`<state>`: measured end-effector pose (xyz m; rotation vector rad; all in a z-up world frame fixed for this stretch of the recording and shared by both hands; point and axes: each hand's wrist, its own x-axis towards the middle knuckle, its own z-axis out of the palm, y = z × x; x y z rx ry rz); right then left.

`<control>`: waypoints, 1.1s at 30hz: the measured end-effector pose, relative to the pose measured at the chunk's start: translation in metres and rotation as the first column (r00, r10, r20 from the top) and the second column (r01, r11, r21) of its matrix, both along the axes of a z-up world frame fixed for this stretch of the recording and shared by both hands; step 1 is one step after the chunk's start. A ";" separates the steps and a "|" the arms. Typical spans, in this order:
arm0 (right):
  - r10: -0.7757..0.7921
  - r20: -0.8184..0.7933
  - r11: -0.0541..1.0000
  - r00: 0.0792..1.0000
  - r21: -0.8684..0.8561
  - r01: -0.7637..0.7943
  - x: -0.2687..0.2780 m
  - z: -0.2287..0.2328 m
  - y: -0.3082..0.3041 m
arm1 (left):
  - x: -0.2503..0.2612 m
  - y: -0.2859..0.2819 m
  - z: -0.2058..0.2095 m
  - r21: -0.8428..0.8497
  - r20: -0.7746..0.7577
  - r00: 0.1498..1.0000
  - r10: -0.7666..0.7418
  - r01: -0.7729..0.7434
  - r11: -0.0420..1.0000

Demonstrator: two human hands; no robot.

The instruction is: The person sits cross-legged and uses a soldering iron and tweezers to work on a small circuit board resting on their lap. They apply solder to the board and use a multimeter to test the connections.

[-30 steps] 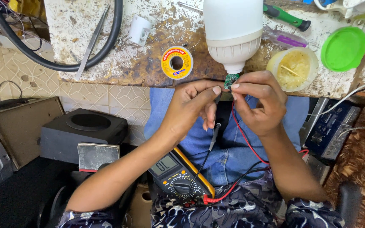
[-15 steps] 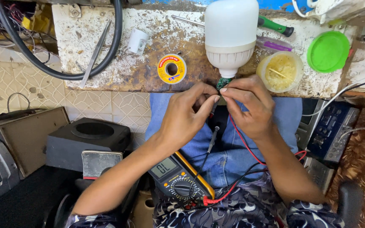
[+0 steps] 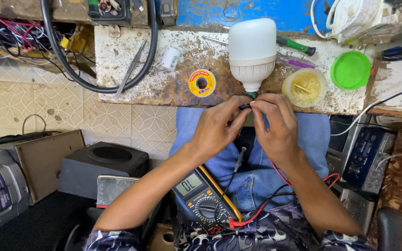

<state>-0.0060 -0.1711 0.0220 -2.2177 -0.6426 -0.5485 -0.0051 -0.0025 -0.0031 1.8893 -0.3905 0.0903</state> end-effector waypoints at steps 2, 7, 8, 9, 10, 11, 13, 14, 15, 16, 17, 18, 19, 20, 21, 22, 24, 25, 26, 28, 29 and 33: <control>-0.035 0.012 0.999 0.999 -0.012 0.035 0.001 0.006 0.004 | -0.001 0.000 0.005 0.008 0.011 1.000 0.010 -0.010 1.000; -0.121 0.018 0.993 0.992 0.007 0.121 0.003 0.011 0.009 | -0.002 0.004 0.020 -0.037 0.009 0.999 0.032 -0.032 0.999; -0.133 0.021 0.991 0.991 -0.007 0.133 0.003 0.013 0.010 | -0.002 0.005 0.021 -0.037 0.004 0.999 0.040 -0.040 0.999; -0.144 0.024 0.989 0.989 -0.020 0.145 0.003 0.015 0.012 | -0.002 0.006 0.023 -0.035 0.000 0.999 0.048 -0.048 0.998; -0.146 0.033 0.989 0.989 -0.019 0.147 0.002 0.013 0.011 | -0.002 0.006 0.024 -0.036 0.009 0.999 0.046 -0.045 0.998; -0.152 0.031 0.988 0.988 -0.035 0.153 0.000 0.011 0.009 | -0.003 0.007 0.024 -0.020 0.004 0.999 0.046 -0.046 0.999; -0.160 0.035 0.986 0.986 -0.050 0.162 -0.004 0.009 0.008 | -0.004 0.007 0.024 -0.004 0.004 0.999 0.045 -0.045 0.999; -0.163 0.037 0.986 0.986 -0.039 0.165 -0.005 0.009 0.008 | -0.004 0.006 0.024 0.000 0.005 0.999 0.044 -0.044 0.999; -0.165 0.038 0.986 0.986 -0.029 0.166 -0.007 0.009 0.007 | -0.005 0.006 0.023 0.004 0.005 0.999 0.044 -0.044 0.999; -0.166 0.042 0.985 0.985 -0.029 0.168 -0.009 0.009 0.007 | -0.005 0.006 0.024 0.003 0.009 0.999 0.043 -0.043 0.999; -0.168 0.052 0.986 0.985 -0.017 0.169 -0.011 0.009 0.006 | -0.006 0.005 0.025 0.004 0.007 0.999 0.045 -0.045 0.999; -0.169 0.061 0.986 0.984 -0.004 0.170 -0.012 0.009 0.005 | -0.006 0.005 0.026 0.006 0.005 0.999 0.048 -0.048 0.999; -0.171 0.068 0.985 0.983 -0.002 0.172 -0.014 0.010 0.004 | -0.007 0.005 0.028 0.006 0.012 0.999 0.046 -0.046 0.999; -0.183 0.084 0.983 0.979 0.010 0.183 -0.015 0.011 0.002 | -0.008 0.005 0.030 0.016 0.018 0.998 0.055 -0.055 0.998; -0.197 0.099 0.980 0.975 0.023 0.196 -0.016 0.011 0.001 | -0.009 0.005 0.033 0.027 0.024 0.998 0.063 -0.063 0.998; -0.201 0.106 0.980 0.974 0.026 0.199 -0.016 0.019 -0.001 | -0.010 0.006 0.039 0.028 0.031 0.998 0.059 -0.060 0.998; -0.177 0.152 0.980 0.972 0.123 0.159 -0.014 0.036 -0.005 | -0.011 0.008 0.052 0.001 0.230 0.960 0.159 -0.164 0.987; -0.183 0.165 0.979 0.969 0.125 0.163 -0.014 0.042 -0.009 | -0.009 0.014 0.058 -0.001 0.242 0.958 0.153 -0.158 0.988; -0.185 0.141 0.971 0.973 0.181 0.158 -0.015 0.049 -0.014 | -0.007 0.019 0.065 -0.003 0.338 0.923 0.183 -0.193 0.981; -0.193 0.133 0.959 0.972 0.237 0.158 -0.013 0.065 -0.024 | 0.000 0.029 0.070 -0.015 0.442 0.873 0.204 -0.220 0.975; -0.187 0.097 0.935 0.977 0.323 0.147 -0.011 0.075 -0.028 | 0.003 0.035 0.068 0.106 0.495 0.844 0.205 -0.293 0.950; -0.222 -0.030 0.776 0.974 0.599 0.196 -0.001 0.149 -0.031 | 0.015 0.048 0.039 0.417 0.445 0.851 0.280 -0.473 0.776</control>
